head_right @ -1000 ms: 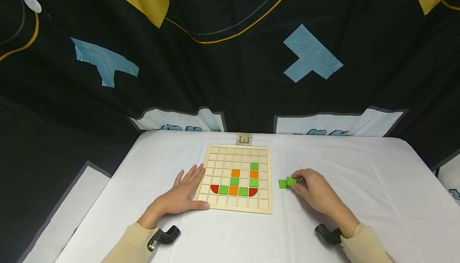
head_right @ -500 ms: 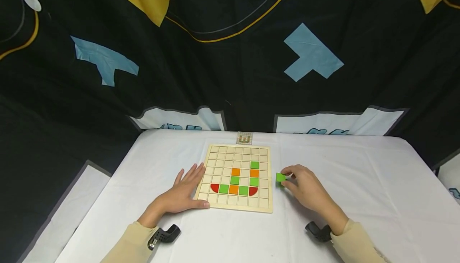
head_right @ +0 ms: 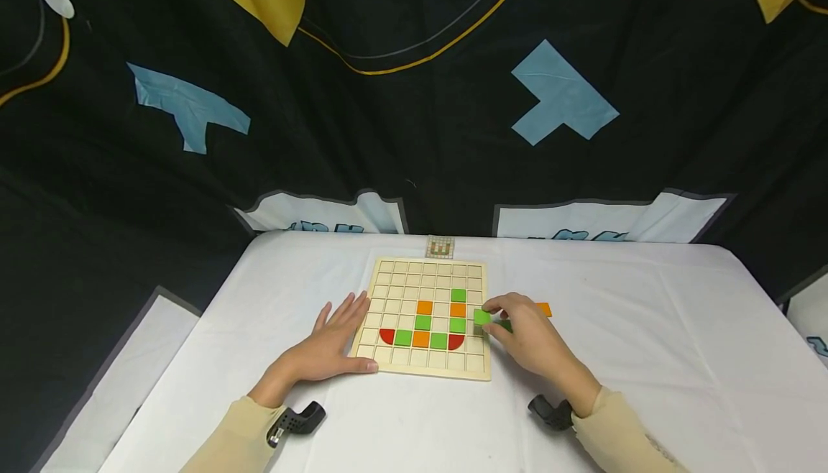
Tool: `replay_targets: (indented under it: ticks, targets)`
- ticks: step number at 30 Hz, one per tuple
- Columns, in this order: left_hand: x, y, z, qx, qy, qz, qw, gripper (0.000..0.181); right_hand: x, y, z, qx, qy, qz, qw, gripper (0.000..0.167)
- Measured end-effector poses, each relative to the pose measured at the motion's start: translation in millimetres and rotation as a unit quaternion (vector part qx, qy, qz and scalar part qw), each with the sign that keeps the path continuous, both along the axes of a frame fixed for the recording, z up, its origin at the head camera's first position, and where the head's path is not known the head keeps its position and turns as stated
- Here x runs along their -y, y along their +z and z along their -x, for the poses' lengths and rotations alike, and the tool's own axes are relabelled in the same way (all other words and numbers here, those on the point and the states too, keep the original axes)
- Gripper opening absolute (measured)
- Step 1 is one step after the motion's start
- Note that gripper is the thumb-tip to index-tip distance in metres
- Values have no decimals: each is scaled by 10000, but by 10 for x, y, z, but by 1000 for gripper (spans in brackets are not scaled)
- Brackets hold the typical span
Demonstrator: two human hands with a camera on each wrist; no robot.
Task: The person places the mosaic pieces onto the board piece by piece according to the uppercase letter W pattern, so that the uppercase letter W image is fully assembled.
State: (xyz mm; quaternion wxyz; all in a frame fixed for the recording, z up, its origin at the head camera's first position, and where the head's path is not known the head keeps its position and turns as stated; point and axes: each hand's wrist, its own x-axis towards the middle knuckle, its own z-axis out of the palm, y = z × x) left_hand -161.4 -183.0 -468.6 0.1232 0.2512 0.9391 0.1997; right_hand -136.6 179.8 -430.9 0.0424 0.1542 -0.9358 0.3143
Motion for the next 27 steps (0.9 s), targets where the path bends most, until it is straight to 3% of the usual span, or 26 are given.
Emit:
replay_targets:
  ticks: [19,27]
  targets:
    - [-6,7,10,-11,22,-56,10000,119,423,-36,58,-84,412,289,9987,25]
    - [-11,19,-6,3,54,-31,10000,119,611,-44,92,-73,377,274,9989,25]
